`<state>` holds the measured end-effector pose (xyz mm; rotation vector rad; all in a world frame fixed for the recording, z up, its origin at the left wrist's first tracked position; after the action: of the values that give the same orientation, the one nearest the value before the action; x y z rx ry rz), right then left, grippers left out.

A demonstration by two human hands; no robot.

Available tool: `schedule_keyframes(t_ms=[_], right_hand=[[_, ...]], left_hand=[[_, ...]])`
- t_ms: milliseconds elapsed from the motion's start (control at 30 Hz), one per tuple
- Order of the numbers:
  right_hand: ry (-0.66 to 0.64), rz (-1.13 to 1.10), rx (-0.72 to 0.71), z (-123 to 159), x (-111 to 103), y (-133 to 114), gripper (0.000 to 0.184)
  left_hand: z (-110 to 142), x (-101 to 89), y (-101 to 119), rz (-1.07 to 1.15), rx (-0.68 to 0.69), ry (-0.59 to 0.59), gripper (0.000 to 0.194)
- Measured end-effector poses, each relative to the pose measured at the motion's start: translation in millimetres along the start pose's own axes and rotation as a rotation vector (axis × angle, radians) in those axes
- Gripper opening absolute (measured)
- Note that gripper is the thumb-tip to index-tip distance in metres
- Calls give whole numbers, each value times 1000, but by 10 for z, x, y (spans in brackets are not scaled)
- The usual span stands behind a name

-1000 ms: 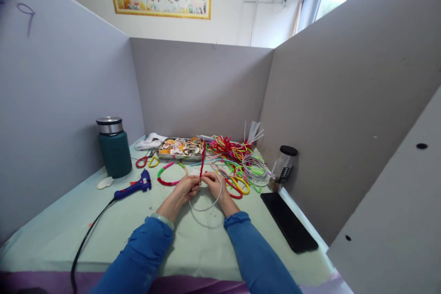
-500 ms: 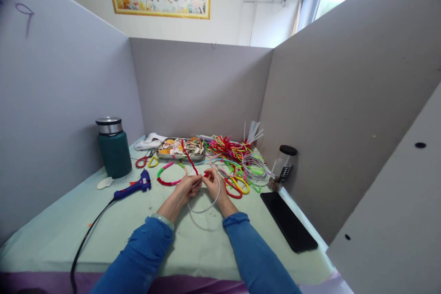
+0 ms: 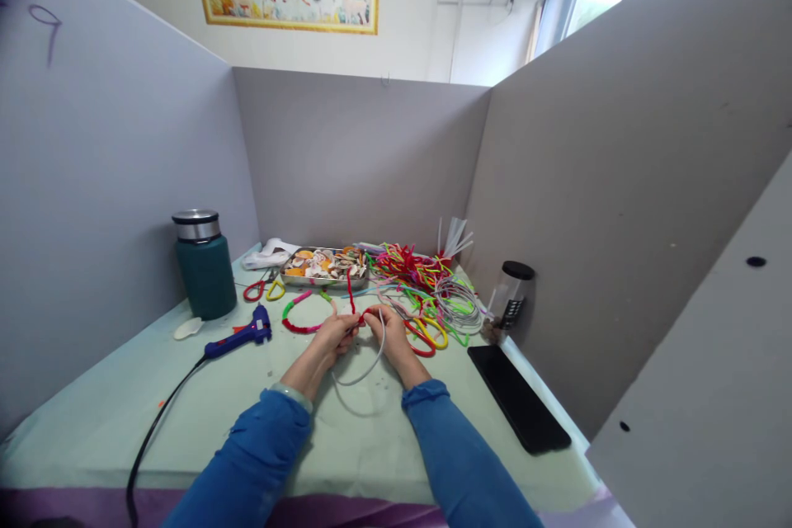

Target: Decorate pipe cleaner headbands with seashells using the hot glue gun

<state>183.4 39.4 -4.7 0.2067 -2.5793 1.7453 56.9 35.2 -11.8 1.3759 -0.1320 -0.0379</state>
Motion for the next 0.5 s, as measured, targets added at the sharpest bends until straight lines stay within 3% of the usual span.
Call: schedule_keyframes(t_ms=[200, 500], right_hand=[[-22, -46, 13, -5, 9, 5, 26], [10, -79, 11, -28, -21, 18, 22]], left_hand=[[-7, 5, -6, 15, 20, -15, 29], [14, 26, 54, 24, 51, -11, 17]])
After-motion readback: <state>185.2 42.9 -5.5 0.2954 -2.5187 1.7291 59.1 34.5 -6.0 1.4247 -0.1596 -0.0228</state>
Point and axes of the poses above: each hand's wrist, its own z-axis away from the middle knuckle, its own x-axis out of the palm, y = z × x, the point moved 5 cm from there along -z, towards the middle knuckle, and after that the axes turned 7 degrees about -z, right-handed, at the moved point
